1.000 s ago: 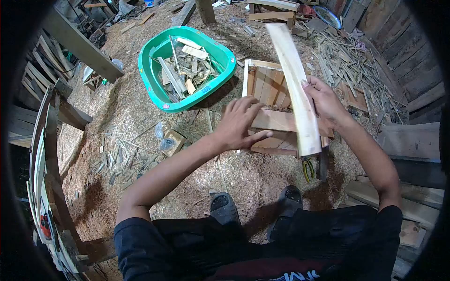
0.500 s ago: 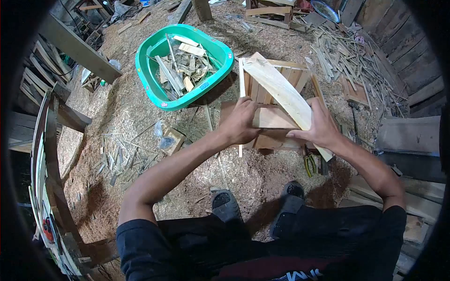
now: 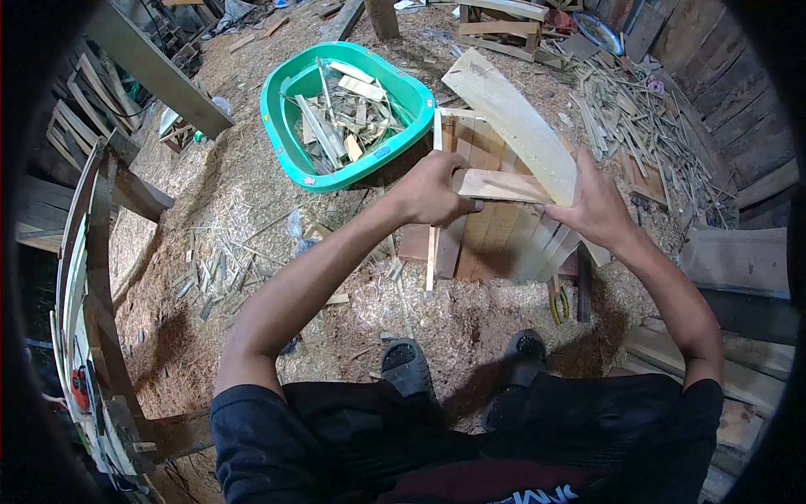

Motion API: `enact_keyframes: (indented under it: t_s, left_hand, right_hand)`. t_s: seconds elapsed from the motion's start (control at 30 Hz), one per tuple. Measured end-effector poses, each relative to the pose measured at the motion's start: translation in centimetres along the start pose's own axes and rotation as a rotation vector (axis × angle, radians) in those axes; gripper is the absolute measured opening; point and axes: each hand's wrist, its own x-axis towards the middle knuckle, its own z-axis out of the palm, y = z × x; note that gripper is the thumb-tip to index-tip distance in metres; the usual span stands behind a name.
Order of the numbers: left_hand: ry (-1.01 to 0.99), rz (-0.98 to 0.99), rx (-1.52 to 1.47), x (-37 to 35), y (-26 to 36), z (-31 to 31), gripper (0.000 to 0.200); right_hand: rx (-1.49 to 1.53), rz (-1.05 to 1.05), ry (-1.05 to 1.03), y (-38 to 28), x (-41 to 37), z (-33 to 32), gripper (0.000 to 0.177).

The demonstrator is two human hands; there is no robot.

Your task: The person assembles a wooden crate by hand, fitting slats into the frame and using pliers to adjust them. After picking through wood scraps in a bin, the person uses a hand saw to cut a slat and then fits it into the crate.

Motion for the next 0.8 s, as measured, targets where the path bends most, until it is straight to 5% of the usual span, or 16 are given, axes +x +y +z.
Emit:
enact_keyframes:
  t_s: [0.03,0.13,0.53,0.63,0.8]
  left_hand:
    - [-0.038,-0.009,0.027,0.2,-0.6,-0.1,0.042]
    - [0.359,0.519,0.375,2.4,-5.1,1.7,0.052]
    - [0.224,0.427,0.486,5.2,-8.3,2.8,0.075]
    - [0.259,0.522,0.206,3.7,-8.9,2.1,0.074]
    - [0.483,0.451,0.171,0.3,-15.8,-3.3,0.047]
  right_hand:
    - [-0.021,0.006,-0.002,0.0,0.1,0.3,0.061]
    - [-0.163,0.085,-0.143,-0.2,0.2,0.8,0.062]
    - [0.383,0.101,-0.014,1.9,2.8,4.5,0.063]
    - [0.549,0.033,0.053,0.0,6.1,6.7,0.063]
    - [0.781,0.089,-0.050,-4.9,14.7,9.8,0.051]
